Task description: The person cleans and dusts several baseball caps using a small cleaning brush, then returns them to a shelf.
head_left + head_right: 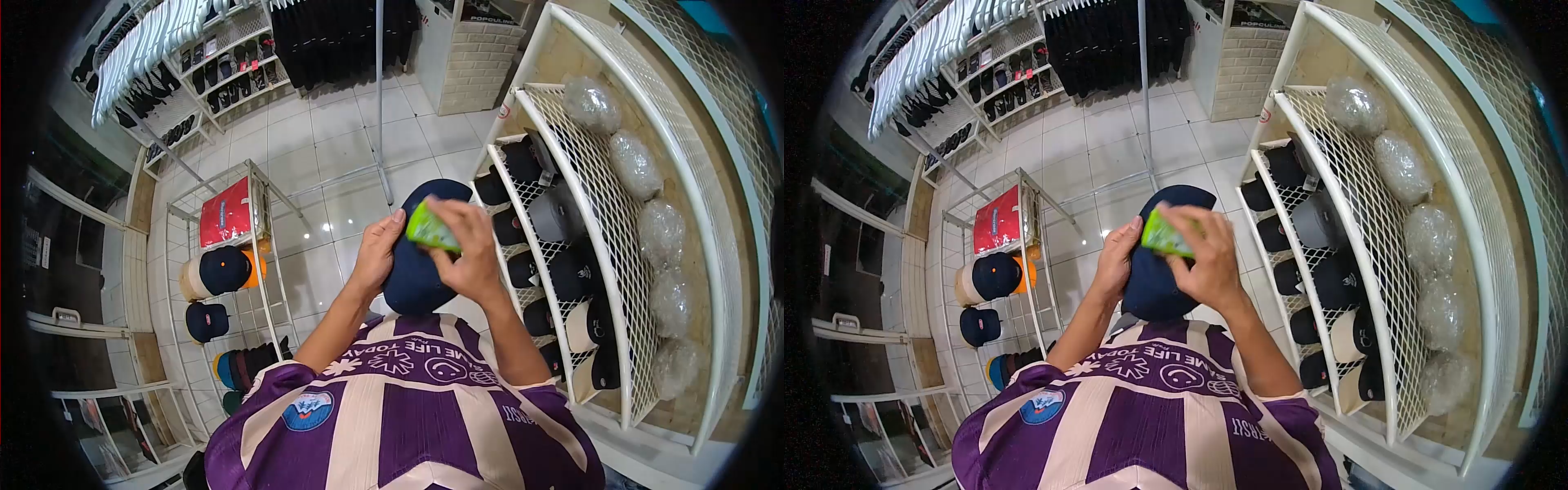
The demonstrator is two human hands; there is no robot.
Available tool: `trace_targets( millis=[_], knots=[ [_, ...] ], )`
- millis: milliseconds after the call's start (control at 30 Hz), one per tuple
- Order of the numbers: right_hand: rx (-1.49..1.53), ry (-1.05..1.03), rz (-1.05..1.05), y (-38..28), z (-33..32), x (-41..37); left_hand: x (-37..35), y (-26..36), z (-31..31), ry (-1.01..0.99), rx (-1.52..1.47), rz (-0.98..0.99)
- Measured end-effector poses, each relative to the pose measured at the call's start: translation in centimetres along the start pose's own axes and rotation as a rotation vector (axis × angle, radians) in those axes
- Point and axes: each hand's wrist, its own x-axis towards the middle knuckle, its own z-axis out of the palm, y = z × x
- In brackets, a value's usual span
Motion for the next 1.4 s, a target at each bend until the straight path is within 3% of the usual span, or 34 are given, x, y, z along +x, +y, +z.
trace_targets(
  millis=[33, 133, 167, 233, 267, 300, 367, 433, 500, 567, 600, 633, 733, 767, 833, 867, 900, 1000, 1033, 1100, 1167, 1267, 1300, 1367, 1400],
  knots=[
    [0.001, -0.022, -0.007, 0.3, 0.0, -0.3, -0.1, 0.2, -0.1, -0.002, 0.004, -0.009],
    [0.052, 0.334, 0.288, 3.0, 0.5, 0.7, -0.9, 0.3, -0.4, -0.045, 0.036, -0.101],
    [0.051, 0.326, 0.288, 2.7, 0.6, 0.3, -1.0, -0.2, -0.4, -0.040, 0.030, -0.101],
    [0.028, 0.225, 0.183, 0.3, 0.6, 0.1, -0.8, -0.9, -0.6, 0.001, -0.010, -0.031],
    [0.048, 0.054, 0.054, 0.3, 1.0, -1.0, -0.5, -1.0, -0.9, 0.002, -0.007, -0.030],
    [0.047, -0.109, 0.067, -1.0, 0.2, -0.9, -0.4, -1.2, -1.2, -0.002, 0.053, 0.009],
    [0.127, 0.102, 0.183, 1.8, 0.7, -0.8, -0.7, -1.3, -1.4, -0.007, 0.110, 0.043],
    [0.141, 0.319, 0.448, 3.1, 1.3, -0.4, -1.2, -0.5, -0.9, -0.025, 0.099, -0.041],
    [0.151, 0.297, 0.297, 2.0, 1.5, -1.0, -1.1, -0.8, -0.5, 0.016, 0.091, -0.026],
    [0.029, -0.018, 0.039, -0.2, 0.5, -1.5, -0.8, -1.5, -1.4, 0.013, 0.047, 0.007],
    [0.022, -0.063, 0.048, 0.2, 0.5, -1.9, -0.7, -1.7, -1.9, -0.036, 0.074, 0.005],
    [0.199, 0.069, 0.146, 1.7, 1.2, -2.2, -0.9, -1.2, -1.7, -0.039, 0.076, 0.001],
    [0.203, 0.342, 0.457, 3.3, 1.9, -1.8, -1.9, -1.0, -0.8, -0.004, 0.069, -0.096],
    [0.206, 0.335, 0.455, 2.7, 2.0, -1.9, -2.0, -1.6, -0.8, 0.026, 0.035, -0.079],
    [0.071, 0.074, 0.109, 0.9, 1.8, -2.1, -1.6, -2.4, -1.5, 0.052, 0.009, -0.059],
    [0.095, -0.102, 0.069, 0.0, 1.5, -2.1, -1.5, -2.8, -2.1, 0.029, 0.015, -0.047],
    [0.096, -0.097, 0.079, 0.6, 2.0, -2.3, -1.5, -3.0, -2.4, 0.003, 0.021, -0.040],
    [0.148, 0.359, 0.438, 3.7, 3.4, -1.4, -2.3, -1.7, -1.4, 0.028, 0.024, -0.104],
    [0.147, 0.354, 0.435, 3.4, 3.2, -1.5, -2.5, -1.6, -1.1, 0.070, 0.018, -0.121],
    [0.064, 0.219, 0.236, 1.7, 2.8, -1.6, -2.0, -2.4, -1.9, 0.085, 0.011, -0.073],
    [0.069, -0.117, 0.059, -0.1, 1.8, -1.9, -2.1, -2.5, -2.4, 0.102, 0.007, -0.039],
    [0.167, 0.270, 0.305, 4.0, 3.4, -1.9, -2.3, -1.4, -2.4, 0.026, -0.014, -0.109],
    [0.247, 0.328, 0.513, 4.3, 3.3, -1.5, -2.7, -1.1, -1.7, 0.031, -0.019, -0.108],
    [0.262, 0.331, 0.373, 3.1, 3.5, -1.9, -2.7, -0.5, -0.7, 0.123, -0.105, -0.082],
    [0.271, 0.195, 0.244, 2.1, 2.9, -1.9, -2.5, -0.5, -1.3, 0.124, -0.099, -0.079]
  ],
)
